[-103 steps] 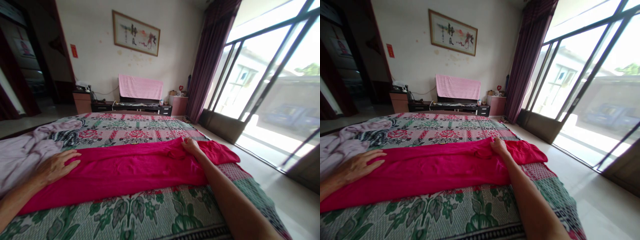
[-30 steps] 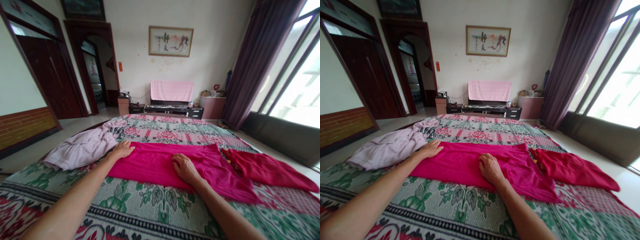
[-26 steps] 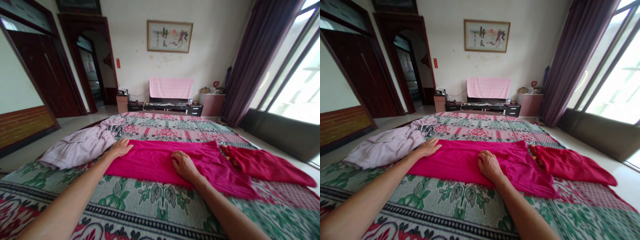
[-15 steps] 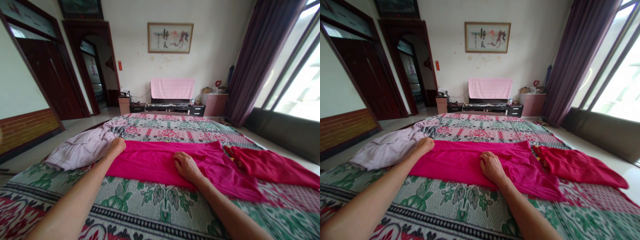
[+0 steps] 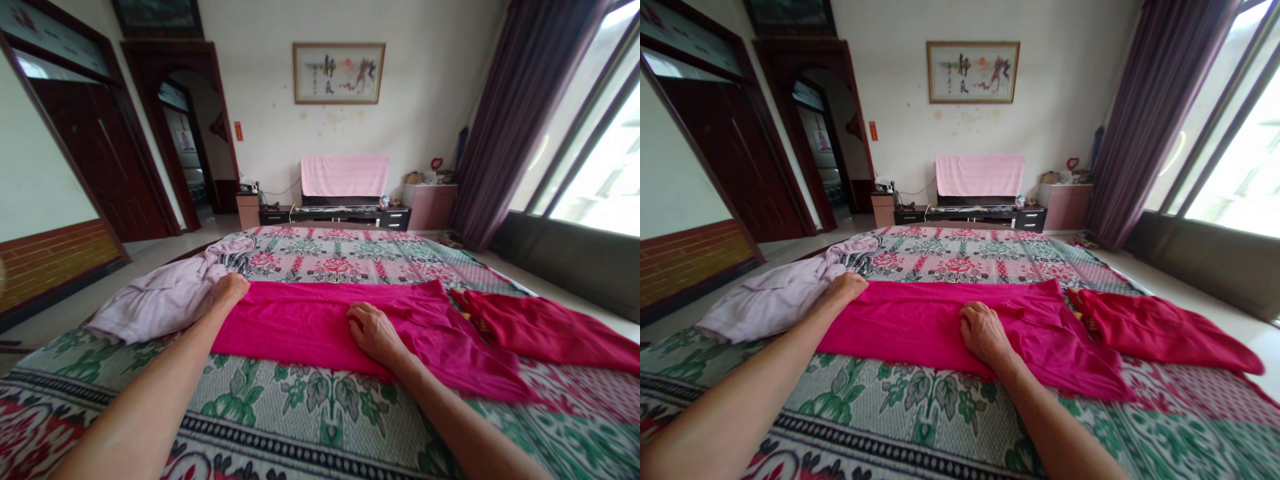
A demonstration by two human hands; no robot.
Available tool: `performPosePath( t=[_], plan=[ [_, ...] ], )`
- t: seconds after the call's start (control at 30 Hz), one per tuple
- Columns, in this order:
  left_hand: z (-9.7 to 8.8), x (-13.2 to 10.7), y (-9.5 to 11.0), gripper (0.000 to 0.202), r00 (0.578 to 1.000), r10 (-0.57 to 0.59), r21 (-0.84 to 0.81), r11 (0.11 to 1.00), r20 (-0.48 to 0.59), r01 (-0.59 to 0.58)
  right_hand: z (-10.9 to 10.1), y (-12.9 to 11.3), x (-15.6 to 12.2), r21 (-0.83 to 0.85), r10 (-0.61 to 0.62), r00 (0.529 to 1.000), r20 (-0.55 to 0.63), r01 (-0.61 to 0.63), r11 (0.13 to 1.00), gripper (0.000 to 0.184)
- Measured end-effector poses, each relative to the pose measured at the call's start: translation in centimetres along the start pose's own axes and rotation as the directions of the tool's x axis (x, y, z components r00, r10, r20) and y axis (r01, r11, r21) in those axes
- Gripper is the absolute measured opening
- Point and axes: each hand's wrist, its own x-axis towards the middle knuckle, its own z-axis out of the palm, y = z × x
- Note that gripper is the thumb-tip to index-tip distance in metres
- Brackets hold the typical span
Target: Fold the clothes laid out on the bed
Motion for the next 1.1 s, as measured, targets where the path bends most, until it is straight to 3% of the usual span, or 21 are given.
performPosePath(
  t=[0.23,0.4,0.53,0.6,0.67,0.77,0.97,1.1],
  plan=[
    [0.3,-1.3,0.4,0.040,0.979,0.106,0.057,0.994,-0.176,-0.098,-0.1,0.0,0.0,-0.004,0.008,1.000,0.002,-0.008,1.000,0.019],
    [0.3,-1.0,0.2,0.039,0.973,0.146,0.070,0.988,-0.179,-0.135,0.2,0.2,0.1,-0.002,0.001,1.000,0.005,-0.001,1.000,0.020],
    [-1.2,-1.1,-0.3,0.035,0.955,0.214,0.057,0.977,-0.205,-0.207,0.3,0.3,0.1,-0.009,-0.006,1.000,0.002,0.006,1.000,0.020],
    [-2.0,-1.4,-0.7,0.033,0.954,0.259,0.046,0.966,-0.149,-0.255,0.3,0.3,0.1,-0.012,-0.015,1.000,-0.003,0.015,1.000,0.020],
    [-2.5,-1.8,-1.2,0.031,0.946,0.325,0.013,0.946,-0.012,-0.324,0.3,0.4,0.1,-0.011,-0.026,1.000,-0.010,0.026,1.000,0.020],
    [-2.4,-2.4,-1.7,0.029,0.893,0.426,-0.009,0.903,0.142,-0.430,0.3,0.4,0.1,-0.010,-0.032,0.999,-0.013,0.032,0.999,0.020],
    [-1.0,-3.3,-2.4,0.027,0.890,0.454,0.090,0.888,-0.036,-0.450,0.3,0.5,0.1,-0.008,-0.025,1.000,-0.001,0.025,1.000,0.020],
    [-2.0,-3.5,-3.9,0.033,0.891,0.447,0.044,0.895,-0.084,-0.445,0.2,0.6,0.1,0.011,-0.022,1.000,-0.001,0.022,1.000,0.020]
  ],
)
